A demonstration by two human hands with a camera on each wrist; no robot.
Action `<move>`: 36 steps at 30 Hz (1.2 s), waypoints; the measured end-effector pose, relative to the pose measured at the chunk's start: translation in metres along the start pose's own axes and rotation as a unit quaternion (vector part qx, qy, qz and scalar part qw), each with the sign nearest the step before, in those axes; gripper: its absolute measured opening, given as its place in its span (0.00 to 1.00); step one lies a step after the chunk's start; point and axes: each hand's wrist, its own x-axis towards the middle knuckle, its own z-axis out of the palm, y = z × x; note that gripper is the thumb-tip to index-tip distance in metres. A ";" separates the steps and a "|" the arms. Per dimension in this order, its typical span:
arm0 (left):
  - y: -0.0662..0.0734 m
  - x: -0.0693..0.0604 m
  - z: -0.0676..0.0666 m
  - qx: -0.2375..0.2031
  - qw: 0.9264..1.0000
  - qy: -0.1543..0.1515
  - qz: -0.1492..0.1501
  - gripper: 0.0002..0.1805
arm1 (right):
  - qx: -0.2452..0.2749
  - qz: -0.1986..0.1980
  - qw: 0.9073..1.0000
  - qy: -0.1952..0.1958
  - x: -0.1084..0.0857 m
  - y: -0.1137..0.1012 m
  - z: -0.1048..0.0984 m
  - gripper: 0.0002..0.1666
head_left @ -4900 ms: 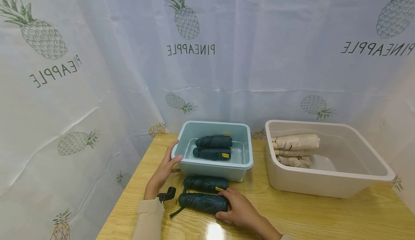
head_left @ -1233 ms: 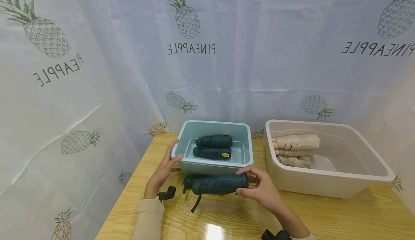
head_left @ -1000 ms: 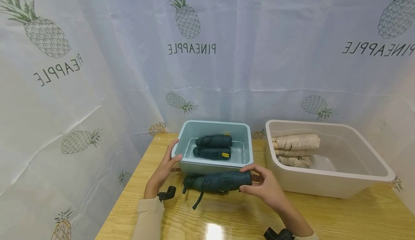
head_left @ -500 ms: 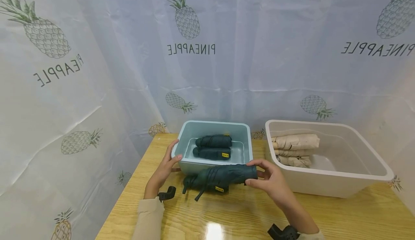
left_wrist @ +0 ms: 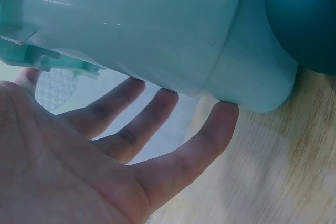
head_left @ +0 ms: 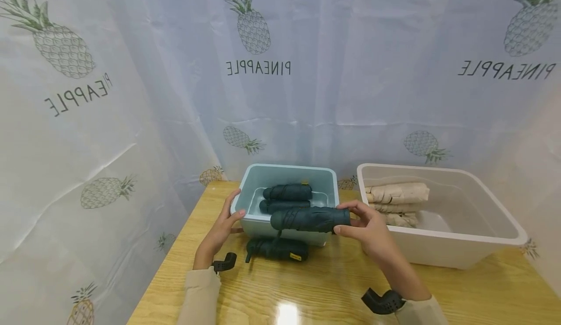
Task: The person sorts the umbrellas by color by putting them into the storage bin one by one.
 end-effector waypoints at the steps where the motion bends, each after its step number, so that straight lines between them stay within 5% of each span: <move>1: 0.000 0.000 0.000 0.000 1.000 -0.001 0.001 0.36 | -0.007 0.004 1.000 0.003 0.002 -0.001 0.000 0.27; 14: 0.002 0.000 -0.001 0.001 1.000 0.003 0.001 0.36 | 0.012 0.033 0.999 0.011 0.030 -0.018 -0.005 0.27; 36: 0.000 -0.002 0.002 0.002 1.000 0.002 0.000 0.36 | 0.049 0.041 0.998 0.029 0.080 -0.016 0.001 0.30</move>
